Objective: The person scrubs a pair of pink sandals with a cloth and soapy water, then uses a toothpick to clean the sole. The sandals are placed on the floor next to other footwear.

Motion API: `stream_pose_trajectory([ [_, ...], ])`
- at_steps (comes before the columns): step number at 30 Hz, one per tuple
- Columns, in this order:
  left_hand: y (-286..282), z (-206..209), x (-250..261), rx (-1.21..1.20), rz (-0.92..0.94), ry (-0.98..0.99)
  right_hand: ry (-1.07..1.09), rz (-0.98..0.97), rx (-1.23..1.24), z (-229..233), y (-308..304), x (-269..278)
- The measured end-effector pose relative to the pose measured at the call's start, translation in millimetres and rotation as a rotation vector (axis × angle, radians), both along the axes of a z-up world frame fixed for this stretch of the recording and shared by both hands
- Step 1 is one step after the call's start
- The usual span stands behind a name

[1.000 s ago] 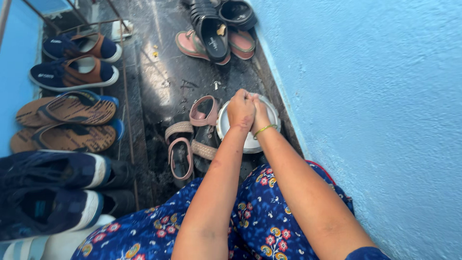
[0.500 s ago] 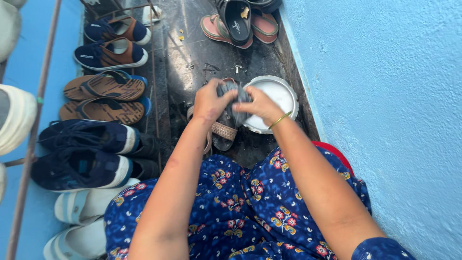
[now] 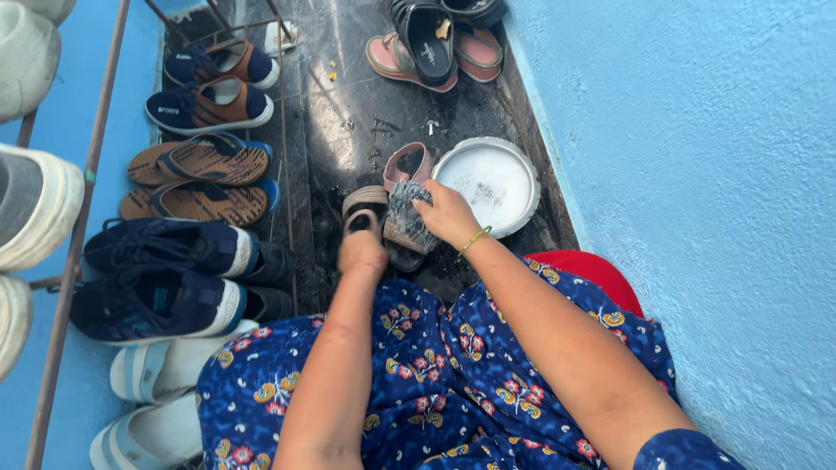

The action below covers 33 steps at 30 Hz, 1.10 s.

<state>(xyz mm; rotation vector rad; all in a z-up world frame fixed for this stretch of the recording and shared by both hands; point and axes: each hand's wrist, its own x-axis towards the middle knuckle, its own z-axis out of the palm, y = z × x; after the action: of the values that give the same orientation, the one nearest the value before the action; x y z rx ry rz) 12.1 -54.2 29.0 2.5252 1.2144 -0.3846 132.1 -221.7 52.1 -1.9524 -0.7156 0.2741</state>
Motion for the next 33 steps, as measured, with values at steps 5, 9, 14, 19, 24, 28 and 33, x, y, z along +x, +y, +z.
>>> stream_pose_trajectory([
  [5, 50.0, 35.8, -13.2, -0.243, 0.182, -0.288, 0.219, 0.054, 0.069, 4.1, 2.6, 7.9],
  [9, 44.9, 66.7, -27.6, -0.801, 0.454, -0.639, 0.183, 0.128, 0.226, 18.6, 3.9, 11.7],
  [14, 37.2, 46.7, -24.8, -1.035, 0.415, -0.768, 0.037, 0.2, 0.207, 32.4, 4.7, 0.4],
  [19, 45.4, -13.9, -7.3, -1.091, 0.463, -1.08, -0.318, 0.417, 0.184, 35.6, 5.0, -21.6],
  [24, 69.7, -42.8, -1.3, -1.035, 0.69, -1.236, -0.339, 0.558, 0.109, 35.5, 5.5, -57.2],
  [28, 67.5, -36.2, 0.8, -1.045, 0.657, -1.235, -0.273, 0.455, -0.027, 22.5, 16.3, -62.9],
  [33, 50.7, -6.4, 1.3, -1.131, 0.637, -1.178, -0.3, 0.358, 0.052, -3.8, 43.3, -15.2],
])
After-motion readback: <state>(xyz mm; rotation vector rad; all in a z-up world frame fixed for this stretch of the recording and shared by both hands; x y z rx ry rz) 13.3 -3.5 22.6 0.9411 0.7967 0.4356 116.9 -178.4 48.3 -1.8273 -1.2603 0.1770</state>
